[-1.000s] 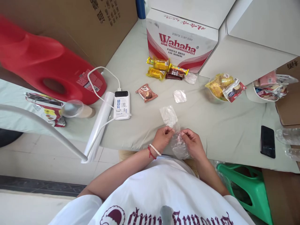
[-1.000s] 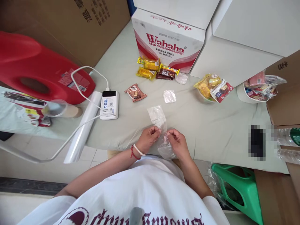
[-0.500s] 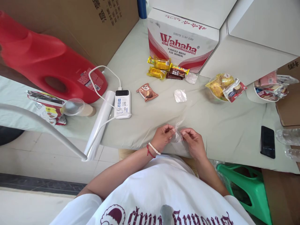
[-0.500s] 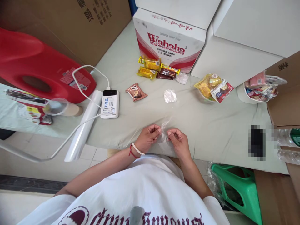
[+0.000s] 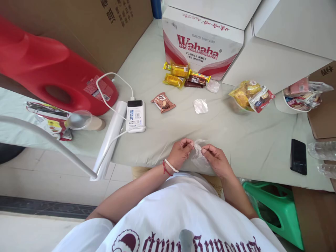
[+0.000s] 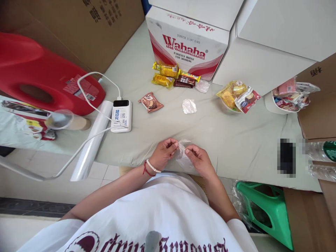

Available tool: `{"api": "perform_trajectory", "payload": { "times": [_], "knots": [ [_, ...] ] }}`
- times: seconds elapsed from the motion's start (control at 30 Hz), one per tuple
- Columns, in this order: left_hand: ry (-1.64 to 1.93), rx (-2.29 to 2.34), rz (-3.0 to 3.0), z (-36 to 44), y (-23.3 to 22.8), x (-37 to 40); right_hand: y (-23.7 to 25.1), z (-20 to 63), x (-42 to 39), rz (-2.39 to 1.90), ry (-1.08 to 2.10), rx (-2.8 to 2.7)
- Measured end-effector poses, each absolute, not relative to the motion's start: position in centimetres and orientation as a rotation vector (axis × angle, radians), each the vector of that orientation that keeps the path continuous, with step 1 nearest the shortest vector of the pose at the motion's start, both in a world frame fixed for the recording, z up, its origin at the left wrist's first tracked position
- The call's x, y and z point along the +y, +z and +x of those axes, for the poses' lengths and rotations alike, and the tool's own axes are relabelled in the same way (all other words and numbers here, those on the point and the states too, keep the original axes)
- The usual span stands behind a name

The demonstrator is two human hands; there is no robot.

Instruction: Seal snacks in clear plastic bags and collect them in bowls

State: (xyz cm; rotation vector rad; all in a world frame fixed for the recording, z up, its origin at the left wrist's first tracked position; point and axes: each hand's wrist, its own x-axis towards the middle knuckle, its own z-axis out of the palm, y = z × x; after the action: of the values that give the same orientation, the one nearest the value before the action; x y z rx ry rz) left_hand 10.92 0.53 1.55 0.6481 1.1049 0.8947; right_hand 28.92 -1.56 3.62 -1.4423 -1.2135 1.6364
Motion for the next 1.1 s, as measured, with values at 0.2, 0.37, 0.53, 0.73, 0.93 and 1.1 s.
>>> {"api": "perform_trajectory", "payload": {
  "times": [0.2, 0.37, 0.53, 0.73, 0.93, 1.1],
  "knots": [
    [0.872, 1.049, 0.647, 11.0, 1.8, 0.2, 3.7, 28.7, -1.7, -1.407, 1.69, -1.183],
    [0.847, 1.093, 0.886, 11.3, 2.3, 0.0, 3.7, 27.9, -1.5, -1.422, 1.612, -1.276],
    [0.884, 1.108, 0.737, 10.5, 1.4, 0.8, 3.4, 28.3, -0.8, -1.574, 1.333, -1.359],
    [1.037, 1.049, 0.344, 7.9, 1.4, 1.8, 2.0, 30.6, -1.4, -1.664, 1.387, -0.993],
    [1.071, 1.086, 0.435, 8.0, 1.6, 1.5, 3.4, 31.4, -1.4, -1.562, 1.639, -0.966],
    [1.061, 1.09, 0.747, 8.7, 1.3, 0.6, 3.9, 30.7, 1.8, -1.54, 1.696, -0.846]
  ]
}}
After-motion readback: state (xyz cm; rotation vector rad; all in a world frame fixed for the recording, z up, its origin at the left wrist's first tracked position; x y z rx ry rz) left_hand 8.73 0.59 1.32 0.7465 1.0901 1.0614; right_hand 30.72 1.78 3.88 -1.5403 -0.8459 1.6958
